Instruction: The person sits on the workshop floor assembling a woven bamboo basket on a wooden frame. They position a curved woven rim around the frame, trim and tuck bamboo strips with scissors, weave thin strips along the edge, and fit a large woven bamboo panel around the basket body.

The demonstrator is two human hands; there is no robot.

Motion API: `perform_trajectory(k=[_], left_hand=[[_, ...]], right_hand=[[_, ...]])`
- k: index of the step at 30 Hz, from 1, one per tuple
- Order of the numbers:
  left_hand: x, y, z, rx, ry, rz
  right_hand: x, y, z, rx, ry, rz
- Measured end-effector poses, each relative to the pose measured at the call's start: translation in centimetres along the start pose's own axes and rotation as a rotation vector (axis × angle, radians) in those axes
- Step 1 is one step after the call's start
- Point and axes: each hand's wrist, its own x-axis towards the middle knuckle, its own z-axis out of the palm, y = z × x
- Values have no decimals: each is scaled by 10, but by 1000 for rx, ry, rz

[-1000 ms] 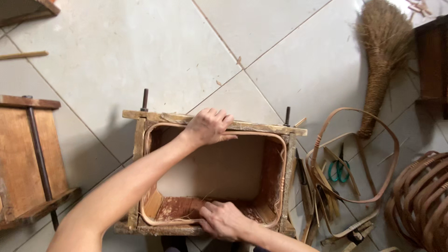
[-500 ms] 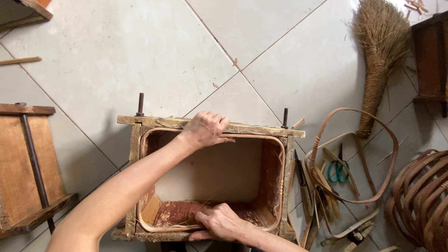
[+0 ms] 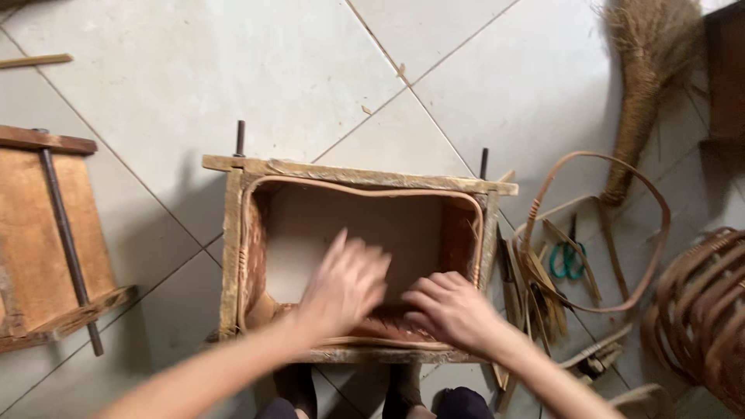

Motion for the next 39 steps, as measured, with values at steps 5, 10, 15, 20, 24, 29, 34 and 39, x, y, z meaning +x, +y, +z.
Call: perform_trajectory(k=[5,10,15,20,24,29,34,39], left_hand=[[-74,47,18,-438,-366,-365],[-67,50,18,-493,-306,-504],[-55,56,15,-448,-485,-708],[-55,61,14,-435,-364,-683],[-56,63,13,-433,-345,-693],[-56,65,11,-427,-314,-646],[-59,64,11,-438,-254,-618],[-68,63,16,-404,-272,-581]], right_hand=[[-54,23,-12,-161,-158,-272],[-59,40,8,-224,-483,-241],[-57,55,18,-178,-543,-255],[-48,58,24,-145,-658,-251],[-40,53,23,-224,-818,-167],[-28,46,15,-255,-956,-116],[-24,41,5,-171,-918,-97],[-24,41,7,-127,-907,-102]])
